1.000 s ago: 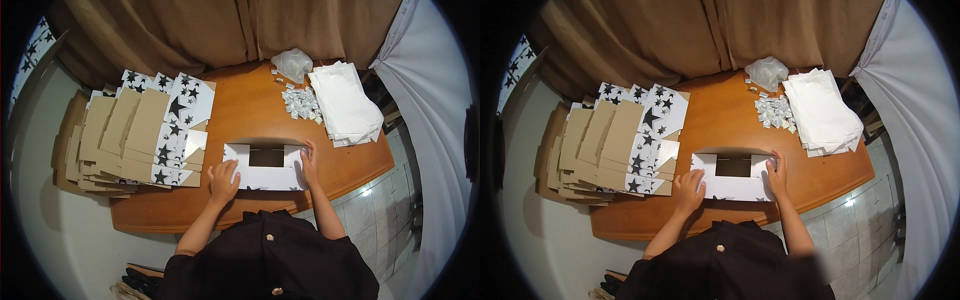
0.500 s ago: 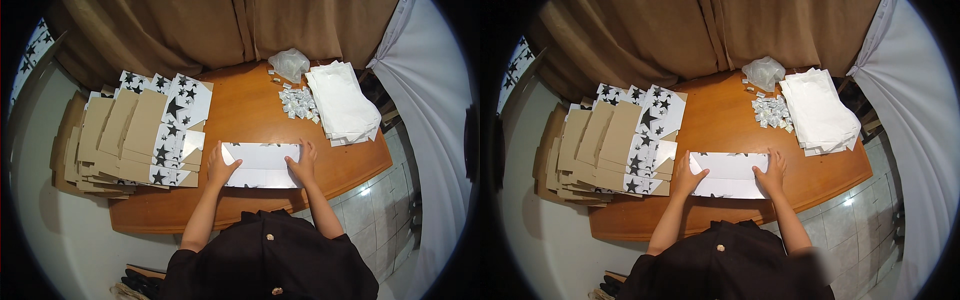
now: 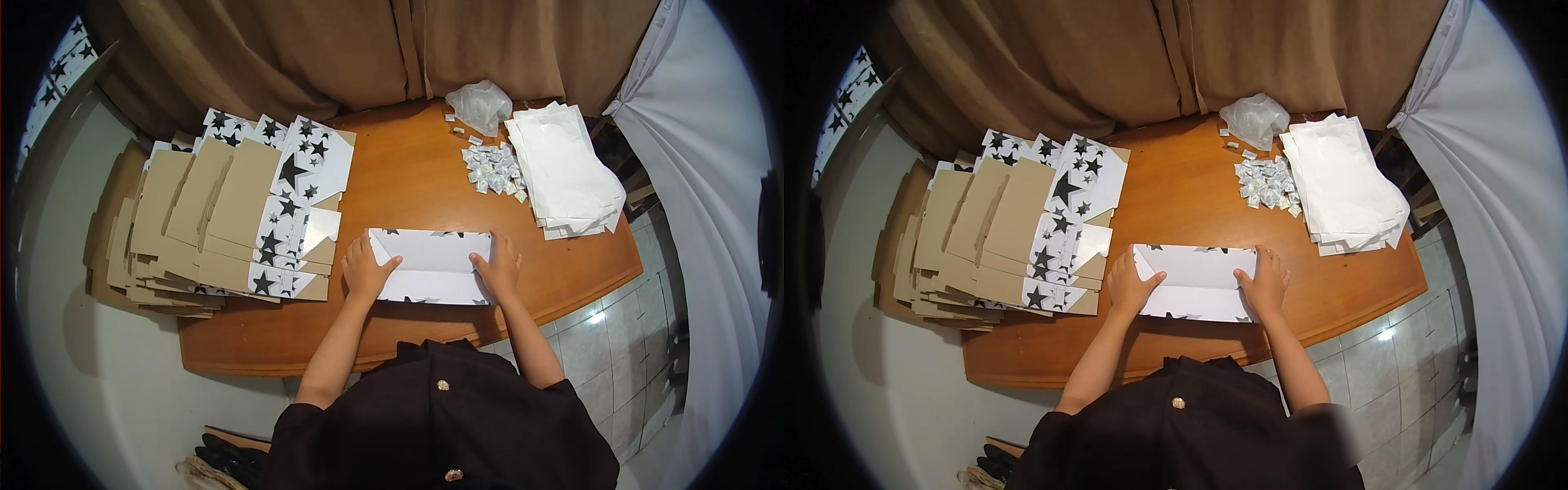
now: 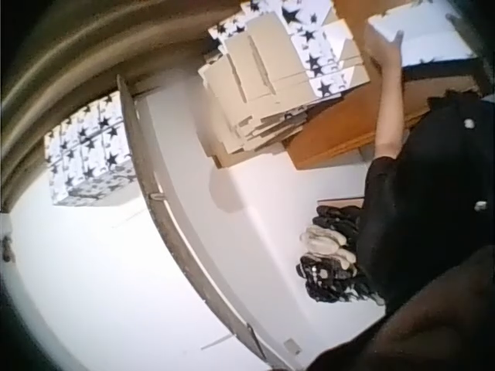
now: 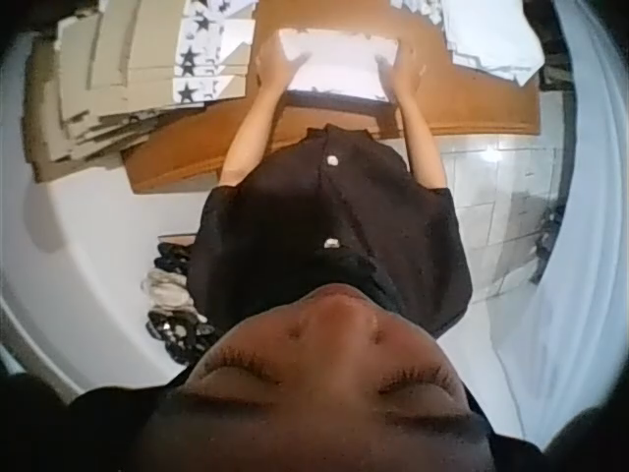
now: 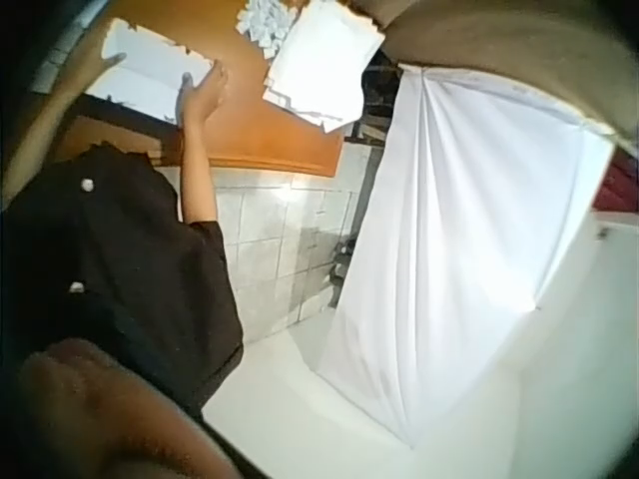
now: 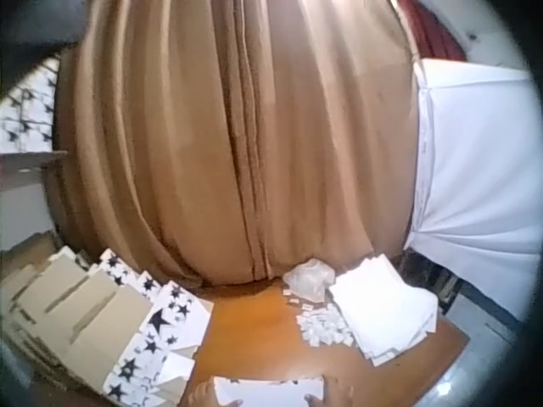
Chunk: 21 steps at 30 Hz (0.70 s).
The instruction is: Folding flat cardboard pieces into shoe boxes with star patterns, inserting tissue paper, and stacking the completed boxes on a shelf.
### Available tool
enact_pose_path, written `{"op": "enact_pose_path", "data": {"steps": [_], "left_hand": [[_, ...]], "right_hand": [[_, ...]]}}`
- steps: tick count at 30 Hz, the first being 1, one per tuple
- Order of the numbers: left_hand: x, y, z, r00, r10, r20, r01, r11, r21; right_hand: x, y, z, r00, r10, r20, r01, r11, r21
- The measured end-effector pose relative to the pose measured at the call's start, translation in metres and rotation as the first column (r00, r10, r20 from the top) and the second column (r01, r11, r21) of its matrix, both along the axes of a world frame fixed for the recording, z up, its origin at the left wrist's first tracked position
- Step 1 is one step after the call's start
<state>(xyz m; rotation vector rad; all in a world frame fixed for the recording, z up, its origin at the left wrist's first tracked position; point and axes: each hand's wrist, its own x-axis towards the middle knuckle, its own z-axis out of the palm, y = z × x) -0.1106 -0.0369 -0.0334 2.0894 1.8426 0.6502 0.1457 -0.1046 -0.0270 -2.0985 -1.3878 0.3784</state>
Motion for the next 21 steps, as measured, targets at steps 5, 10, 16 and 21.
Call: {"op": "enact_pose_path", "data": {"steps": [5,10,16,21], "left_hand": [[-0.001,-0.003,0.013,1.0,-0.012,0.006,0.012,1.0,-0.028],[-0.024,0.024,0.011,0.919,0.155,0.362,-0.019,0.936,-0.351],[-0.034,0.064,0.03,0.85,0.084,0.52,0.159,0.9,-0.405],[-0.037,0.057,0.105,0.251,-0.037,0.967,0.332,0.942,-0.05]], "right_hand": [[0.01,-0.001,-0.002,0.996,0.081,-0.029,-0.078,0.993,0.085],[0.061,-0.001,-0.014,0.927,-0.041,-0.373,0.082,0.992,0.094],[0.068,0.01,0.043,0.72,0.127,-0.682,-0.176,0.984,-0.002],[0.078,0.014,0.089,0.545,0.346,-0.763,0.137,0.862,0.489]]}}
